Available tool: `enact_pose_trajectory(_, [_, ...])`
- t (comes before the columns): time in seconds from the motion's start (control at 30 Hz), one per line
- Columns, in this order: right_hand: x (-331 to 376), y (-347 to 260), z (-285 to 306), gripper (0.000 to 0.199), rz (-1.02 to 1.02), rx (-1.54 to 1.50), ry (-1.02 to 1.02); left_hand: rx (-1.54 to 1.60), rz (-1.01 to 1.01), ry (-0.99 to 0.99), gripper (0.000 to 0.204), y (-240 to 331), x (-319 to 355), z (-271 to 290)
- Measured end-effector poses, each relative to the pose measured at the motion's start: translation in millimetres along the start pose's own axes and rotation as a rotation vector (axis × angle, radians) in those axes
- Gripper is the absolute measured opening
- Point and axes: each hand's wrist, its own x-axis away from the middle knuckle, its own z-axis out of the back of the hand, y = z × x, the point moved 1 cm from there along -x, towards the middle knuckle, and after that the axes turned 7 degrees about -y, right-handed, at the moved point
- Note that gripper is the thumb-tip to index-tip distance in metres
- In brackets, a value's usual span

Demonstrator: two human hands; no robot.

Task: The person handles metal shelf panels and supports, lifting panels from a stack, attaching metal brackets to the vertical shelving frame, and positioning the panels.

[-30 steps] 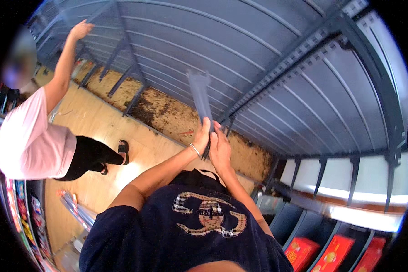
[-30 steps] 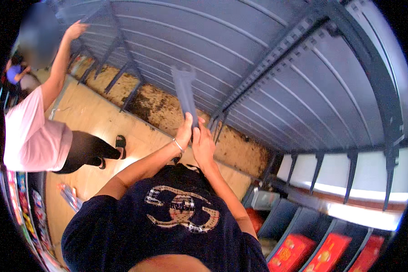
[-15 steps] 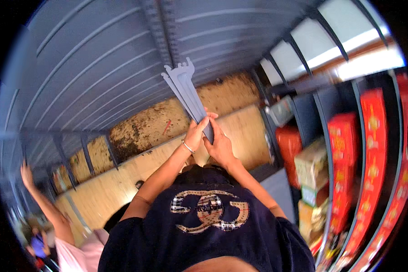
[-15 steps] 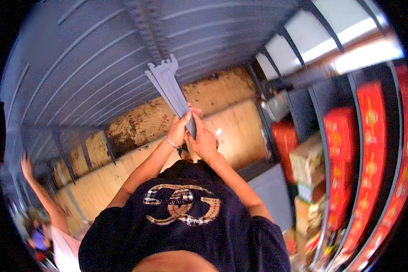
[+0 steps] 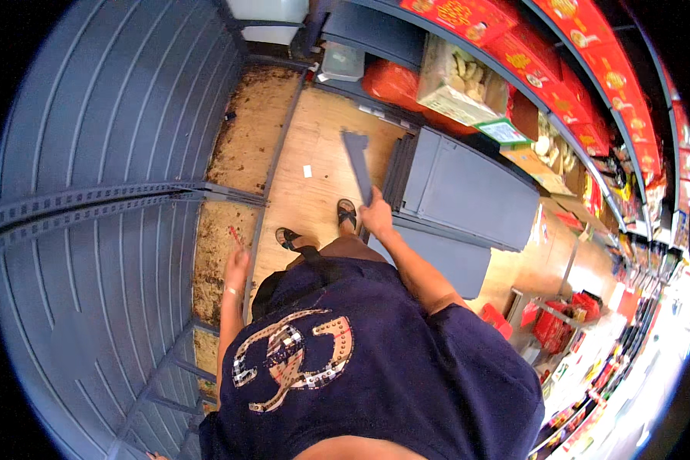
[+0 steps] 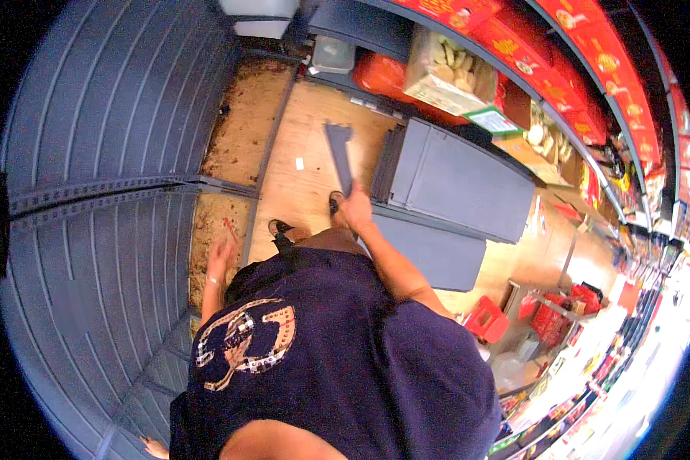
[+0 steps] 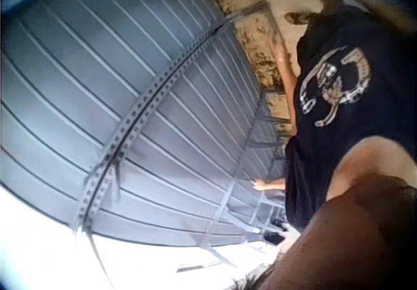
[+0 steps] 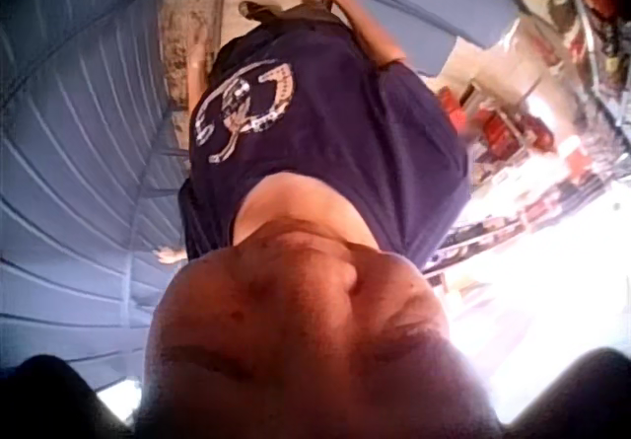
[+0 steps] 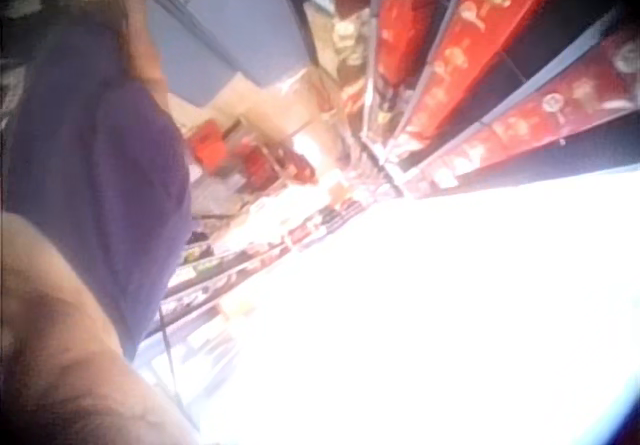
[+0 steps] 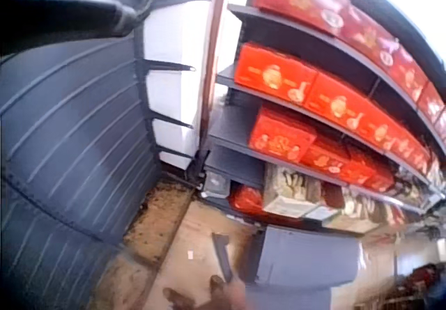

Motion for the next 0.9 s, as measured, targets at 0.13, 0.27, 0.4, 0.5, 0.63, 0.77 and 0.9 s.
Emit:
enact_pose_trajectory(0.13, [-47,111,38,0.056,-0.299,0.062,0.179,-0.022,0.063,0.101,0.037,-159,17,24])
enact_pose_trajectory(0.27, [-96,174,92,0.054,-0.53,0.068,0.189,-0.051,0.364,0.072,0.038,-166,89,-12])
enact_pose_trajectory(0.4, [-132,243,116,0.045,-0.499,0.26,0.131,-0.309,0.358,-0.04,0.04,-158,103,-45])
enact_pose_trajectory(0.5, [-143,273,115,0.042,-0.529,0.12,0.16,-0.525,0.253,-0.029,0.042,-121,79,-54])
enact_pose_trajectory(0.63, [-157,304,91,0.061,-0.561,0.129,0.132,-0.416,0.267,0.298,0.04,-35,94,-58])
enact_pose_trajectory(0.77, [-182,382,72,0.056,-0.602,0.436,0.036,-0.436,0.133,0.555,0.034,-18,99,-62])
enact_pose_trajectory(0.9, [-232,455,51,0.046,-0.333,0.999,-0.512,-0.015,-0.028,0.849,0.03,11,118,-22])
